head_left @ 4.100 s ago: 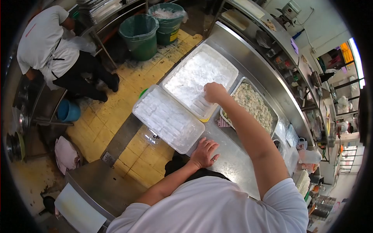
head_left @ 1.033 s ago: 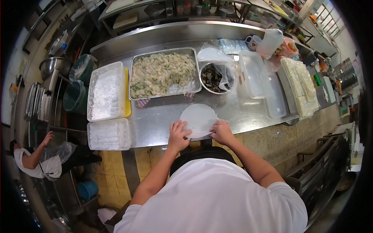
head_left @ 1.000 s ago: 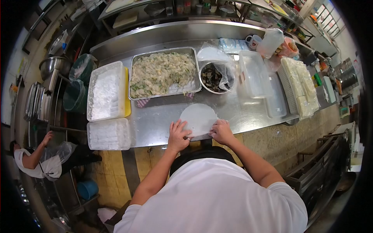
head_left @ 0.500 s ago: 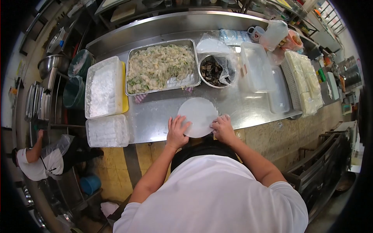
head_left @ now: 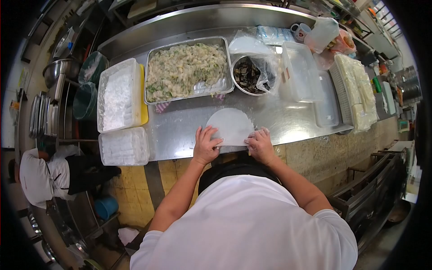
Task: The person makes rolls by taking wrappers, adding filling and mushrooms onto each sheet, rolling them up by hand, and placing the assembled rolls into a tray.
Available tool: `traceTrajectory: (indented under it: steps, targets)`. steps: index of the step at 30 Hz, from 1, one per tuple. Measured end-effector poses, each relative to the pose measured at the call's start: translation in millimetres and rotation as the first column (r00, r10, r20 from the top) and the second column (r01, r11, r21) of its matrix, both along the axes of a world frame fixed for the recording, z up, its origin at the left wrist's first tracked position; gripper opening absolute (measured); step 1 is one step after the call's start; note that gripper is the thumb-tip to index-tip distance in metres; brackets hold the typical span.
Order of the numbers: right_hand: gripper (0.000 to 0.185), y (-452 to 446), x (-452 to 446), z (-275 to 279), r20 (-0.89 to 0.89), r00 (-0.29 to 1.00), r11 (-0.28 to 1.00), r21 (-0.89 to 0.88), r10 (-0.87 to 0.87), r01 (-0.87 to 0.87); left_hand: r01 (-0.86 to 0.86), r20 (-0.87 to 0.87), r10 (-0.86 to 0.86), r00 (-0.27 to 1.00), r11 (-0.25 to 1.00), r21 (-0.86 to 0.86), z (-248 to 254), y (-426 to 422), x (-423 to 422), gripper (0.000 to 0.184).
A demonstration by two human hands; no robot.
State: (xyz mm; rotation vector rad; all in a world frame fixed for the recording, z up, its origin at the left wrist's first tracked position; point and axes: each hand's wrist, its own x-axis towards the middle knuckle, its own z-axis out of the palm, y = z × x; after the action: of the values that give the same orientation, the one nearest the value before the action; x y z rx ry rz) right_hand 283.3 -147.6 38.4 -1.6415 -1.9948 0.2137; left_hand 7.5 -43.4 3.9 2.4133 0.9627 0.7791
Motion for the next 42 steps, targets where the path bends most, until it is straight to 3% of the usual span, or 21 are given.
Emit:
traceTrajectory:
  steps: [4,5,7,10,11,13,15,16,19,22,25,34,42]
  targets:
    - [0.026,-1,-2,0,-0.048,0.999,1.0,0.002,-0.023,0.024,-0.03,0.038,0.03,0.999,0.999,0.013,0,1,2,0.031]
    - [0.026,0,-2,2,-0.071,0.997,0.999,0.004,-0.035,0.035,-0.03,0.04,0.032,0.999,0.998,-0.049,0,2,3,0.032]
    - [0.023,7,-2,25,-0.18,0.982,0.996,-0.07,-0.065,0.053,-0.029,0.04,0.037,0.999,0.985,-0.172,9,5,8,0.033]
    - [0.019,23,6,47,-0.4,0.909,0.982,-0.185,-0.115,0.042,0.068,-0.033,-0.077,0.997,0.974,-0.215,36,17,8,0.031]
    - [0.017,28,11,54,-0.478,0.868,0.975,-0.221,-0.136,0.03,0.046,0.005,-0.048,0.999,0.91,-0.412,48,19,11,0.026]
    - [0.015,41,17,100,-0.563,0.784,0.918,-0.395,-0.262,0.023,0.026,0.059,0.026,0.998,0.664,-0.747,79,21,18,0.019]
    - [0.015,51,25,121,-0.66,0.641,0.844,-0.536,-0.391,-0.037,0.093,0.159,0.082,0.984,0.527,-0.845,106,21,19,0.017]
    - [0.018,56,25,140,-0.665,0.651,0.86,-0.509,-0.366,-0.038,0.131,0.205,0.117,0.972,0.454,-0.881,117,21,18,0.022]
    - [0.018,64,31,149,-0.778,0.513,0.884,-0.461,-0.363,-0.073,0.229,0.273,0.237,0.932,0.195,-0.954,141,21,17,0.026]
    - [0.015,66,28,159,-0.8,0.44,0.875,-0.481,-0.409,-0.061,0.308,0.321,0.384,0.866,0.098,-0.946,158,17,20,0.028]
    - [0.014,66,26,161,-0.814,0.394,0.869,-0.49,-0.427,-0.07,0.355,0.351,0.418,0.838,0.072,-0.932,165,14,19,0.032]
    - [0.013,61,24,164,-0.823,0.377,0.871,-0.485,-0.424,-0.079,0.234,0.307,0.278,0.91,0.265,-0.935,182,11,23,0.039]
    - [0.015,56,27,160,-0.848,0.34,0.879,-0.465,-0.408,-0.106,0.223,0.314,0.267,0.911,0.32,-0.921,185,7,27,0.035]
